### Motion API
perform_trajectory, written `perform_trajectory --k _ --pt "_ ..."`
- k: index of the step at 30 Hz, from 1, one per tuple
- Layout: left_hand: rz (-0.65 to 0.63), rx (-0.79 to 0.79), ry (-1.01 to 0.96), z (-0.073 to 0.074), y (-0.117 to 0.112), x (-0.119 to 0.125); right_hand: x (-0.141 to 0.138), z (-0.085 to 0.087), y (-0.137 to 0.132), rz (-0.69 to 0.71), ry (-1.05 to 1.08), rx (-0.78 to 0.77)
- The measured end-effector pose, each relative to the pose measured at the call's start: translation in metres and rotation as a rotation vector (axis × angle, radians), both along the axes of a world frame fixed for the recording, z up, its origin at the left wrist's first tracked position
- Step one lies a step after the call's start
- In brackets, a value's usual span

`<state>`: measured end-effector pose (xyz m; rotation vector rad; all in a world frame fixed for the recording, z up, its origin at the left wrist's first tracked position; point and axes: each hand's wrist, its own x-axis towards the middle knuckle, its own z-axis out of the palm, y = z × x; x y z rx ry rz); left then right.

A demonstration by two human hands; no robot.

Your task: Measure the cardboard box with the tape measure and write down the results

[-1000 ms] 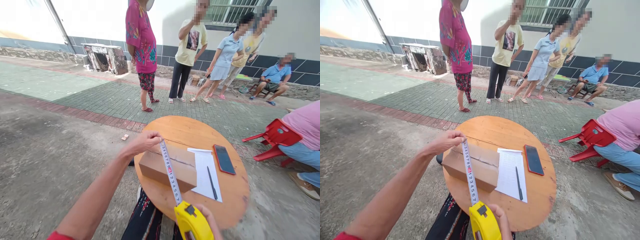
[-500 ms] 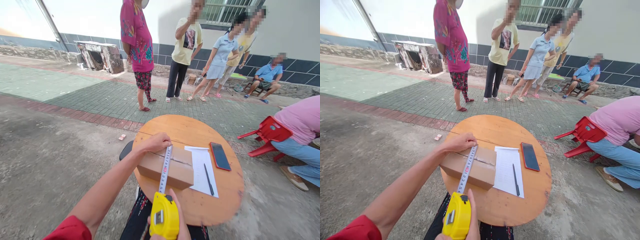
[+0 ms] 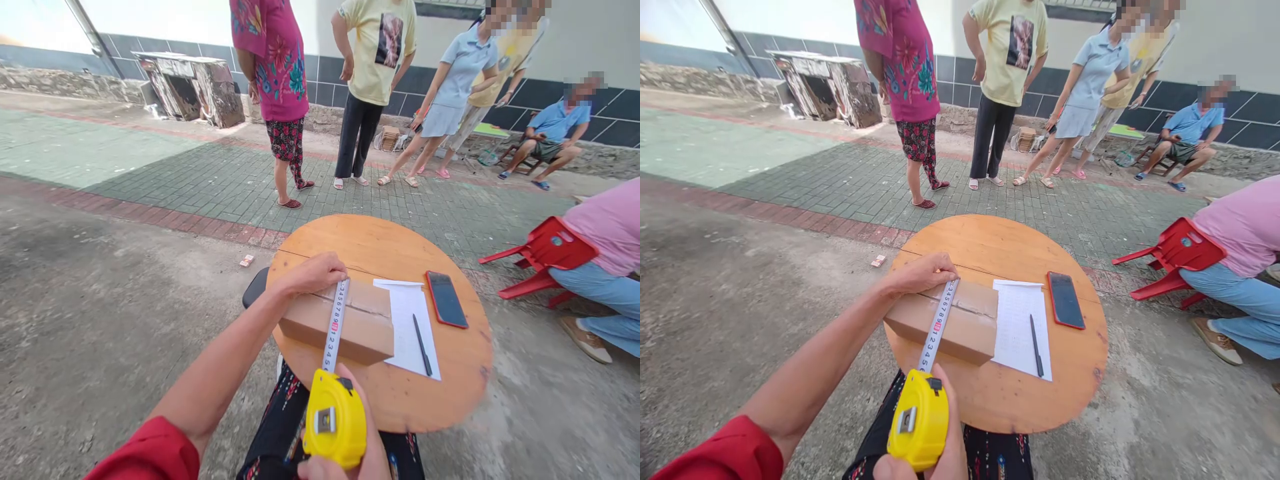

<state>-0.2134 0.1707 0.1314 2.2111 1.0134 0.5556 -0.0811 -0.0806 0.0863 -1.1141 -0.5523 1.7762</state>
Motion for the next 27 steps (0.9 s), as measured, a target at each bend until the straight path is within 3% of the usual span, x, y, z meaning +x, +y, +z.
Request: perform_trajectory --k 5,12,20,24,27 --pt "0.041 -0.019 0.001 -0.002 0.000 0.000 0.006 0.006 0.006 0.024 -0.102 0.099" --pt "0.068 -0.017 -0.008 -0.002 -0.001 0.001 0.021 0.022 0.024 0.207 -0.067 0.173" --pt "0.090 -0.006 -0.004 0.006 -0.009 0.002 0.029 0.019 0.036 0.309 -0.018 0.231" --pt "0.104 0.010 -0.004 0.014 -0.012 0.004 0.024 0.021 0.033 0.276 -0.100 0.248" --pt "0.169 0.046 -0.042 0.027 -0.029 0.001 0.029 0.025 0.030 0.262 -0.186 0.284"
